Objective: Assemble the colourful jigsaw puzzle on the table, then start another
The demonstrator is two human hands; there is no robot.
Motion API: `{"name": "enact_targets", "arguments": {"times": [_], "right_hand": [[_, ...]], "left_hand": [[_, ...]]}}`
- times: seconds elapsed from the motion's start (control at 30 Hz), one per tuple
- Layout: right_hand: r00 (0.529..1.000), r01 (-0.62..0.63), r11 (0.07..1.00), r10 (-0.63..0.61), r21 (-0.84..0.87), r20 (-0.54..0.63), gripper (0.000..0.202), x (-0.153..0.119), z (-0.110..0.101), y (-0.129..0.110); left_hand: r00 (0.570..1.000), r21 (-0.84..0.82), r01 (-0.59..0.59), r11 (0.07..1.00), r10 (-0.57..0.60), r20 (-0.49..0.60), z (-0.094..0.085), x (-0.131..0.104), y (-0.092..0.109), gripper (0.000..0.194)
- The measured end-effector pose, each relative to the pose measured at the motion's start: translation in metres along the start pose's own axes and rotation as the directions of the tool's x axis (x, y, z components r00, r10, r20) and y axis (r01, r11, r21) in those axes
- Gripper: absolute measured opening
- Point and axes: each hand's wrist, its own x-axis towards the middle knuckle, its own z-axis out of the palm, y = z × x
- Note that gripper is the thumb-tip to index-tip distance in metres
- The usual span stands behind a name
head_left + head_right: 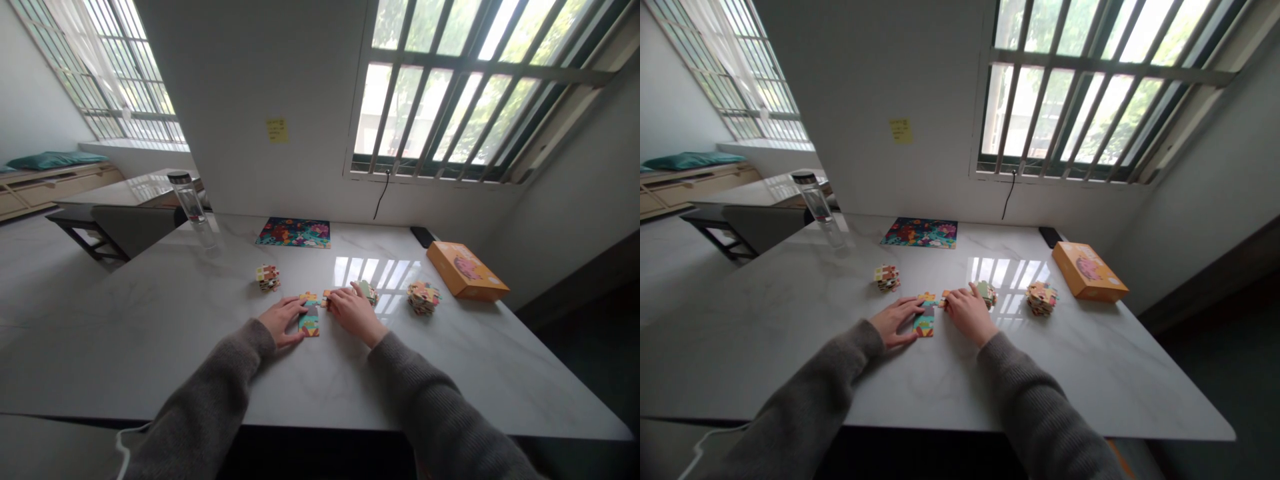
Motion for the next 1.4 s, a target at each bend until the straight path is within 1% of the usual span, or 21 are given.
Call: {"name": "enact_targets", "arguments": {"times": [0.13, 0.2, 0.27, 0.33, 0.37, 0.43, 0.53, 0.6, 0.67, 0.83, 0.93, 1.0, 1.07, 1.13, 1.17, 1.23, 1.3, 1.33, 1.4], "right_hand": [[1.0, -0.013, 1.0, 0.013, -0.015, -0.021, 0.021, 0.003, 0.003, 0.006], [0.999, -0.011, 1.0, 0.01, -0.018, -0.041, 0.026, 0.004, 0.004, 0.007], [0.997, 0.019, 1.0, -0.018, 0.021, -0.073, 0.034, 0.002, 0.003, 0.01], [0.993, 0.035, 0.995, -0.024, 0.097, -0.119, 0.04, -0.002, -0.002, 0.017], [0.989, 0.021, 0.99, -0.001, 0.138, -0.147, 0.042, -0.005, -0.005, 0.022], [0.976, -0.047, 0.977, 0.09, 0.209, -0.2, 0.041, -0.012, -0.012, 0.037], [0.955, -0.125, 0.955, 0.19, 0.267, -0.23, 0.037, -0.025, -0.018, 0.063], [0.955, -0.146, 0.947, 0.21, 0.285, -0.211, 0.033, -0.032, -0.019, 0.078], [0.963, -0.154, 0.943, 0.21, 0.296, -0.169, 0.028, -0.037, -0.018, 0.087], [0.975, -0.157, 0.947, 0.193, 0.279, -0.107, 0.022, -0.041, -0.016, 0.093], [0.974, -0.175, 0.951, 0.205, 0.256, -0.097, 0.029, -0.041, -0.019, 0.095], [0.968, -0.189, 0.949, 0.224, 0.252, -0.116, 0.037, -0.04, -0.022, 0.092], [0.956, -0.201, 0.944, 0.247, 0.261, -0.16, 0.043, -0.038, -0.024, 0.08], [0.944, -0.203, 0.939, 0.263, 0.279, -0.199, 0.045, -0.034, -0.023, 0.058], [0.949, -0.189, 0.94, 0.249, 0.284, -0.193, 0.045, -0.033, -0.022, 0.044], [0.974, -0.156, 0.951, 0.193, 0.268, -0.119, 0.043, -0.031, -0.018, 0.016], [0.987, -0.146, 0.965, 0.158, 0.22, -0.039, 0.038, -0.03, -0.014, -0.008], [0.987, -0.155, 0.969, 0.161, 0.194, -0.014, 0.037, -0.031, -0.012, -0.016], [0.985, -0.172, 0.97, 0.169, 0.17, 0.033, 0.036, -0.032, -0.009, -0.023]], "left_hand": [[1.0, -0.024, -0.023, 0.999, 0.024, 0.014, 0.002, 0.0, -0.005, 0.053], [0.999, -0.031, -0.028, 0.999, 0.029, 0.02, 0.003, 0.0, -0.008, 0.051], [0.999, -0.04, -0.036, 0.999, 0.037, 0.019, 0.004, 0.001, -0.009, 0.05], [0.999, -0.051, -0.042, 0.998, 0.043, 0.01, 0.004, 0.0, -0.008, 0.051], [0.999, -0.056, -0.04, 0.998, 0.041, 0.004, 0.003, 0.0, -0.007, 0.053], [0.999, -0.062, -0.034, 0.998, 0.033, -0.006, 0.001, -0.001, -0.004, 0.058], [0.999, -0.058, -0.034, 0.998, 0.033, -0.008, -0.003, -0.002, 0.0, 0.06], [0.999, -0.045, -0.039, 0.998, 0.039, -0.004, -0.004, -0.002, 0.001, 0.057], [0.999, -0.033, -0.039, 0.999, 0.039, 0.0, -0.004, -0.002, 0.002, 0.055], [0.999, -0.031, -0.033, 0.999, 0.034, 0.011, -0.003, -0.002, 0.0, 0.055], [0.999, -0.034, -0.036, 0.999, 0.036, 0.011, -0.002, -0.003, -0.001, 0.054], [0.999, -0.032, -0.04, 0.999, 0.041, 0.007, -0.002, -0.003, -0.001, 0.053], [0.999, -0.023, -0.038, 0.999, 0.038, -0.015, -0.002, -0.001, -0.001, 0.052], [0.997, -0.013, -0.035, 0.999, 0.035, -0.063, -0.001, 0.001, 0.002, 0.048], [0.995, -0.01, -0.037, 0.999, 0.036, -0.091, -0.001, 0.002, 0.003, 0.045], [0.991, -0.007, -0.044, 0.999, 0.043, -0.128, 0.001, 0.005, 0.006, 0.04], [0.992, 0.001, -0.047, 0.999, 0.046, -0.121, 0.004, 0.007, 0.009, 0.037], [0.993, 0.009, -0.046, 0.999, 0.046, -0.107, 0.005, 0.007, 0.009, 0.037], [0.995, 0.026, -0.045, 0.999, 0.047, -0.083, 0.007, 0.007, 0.009, 0.037]]}}
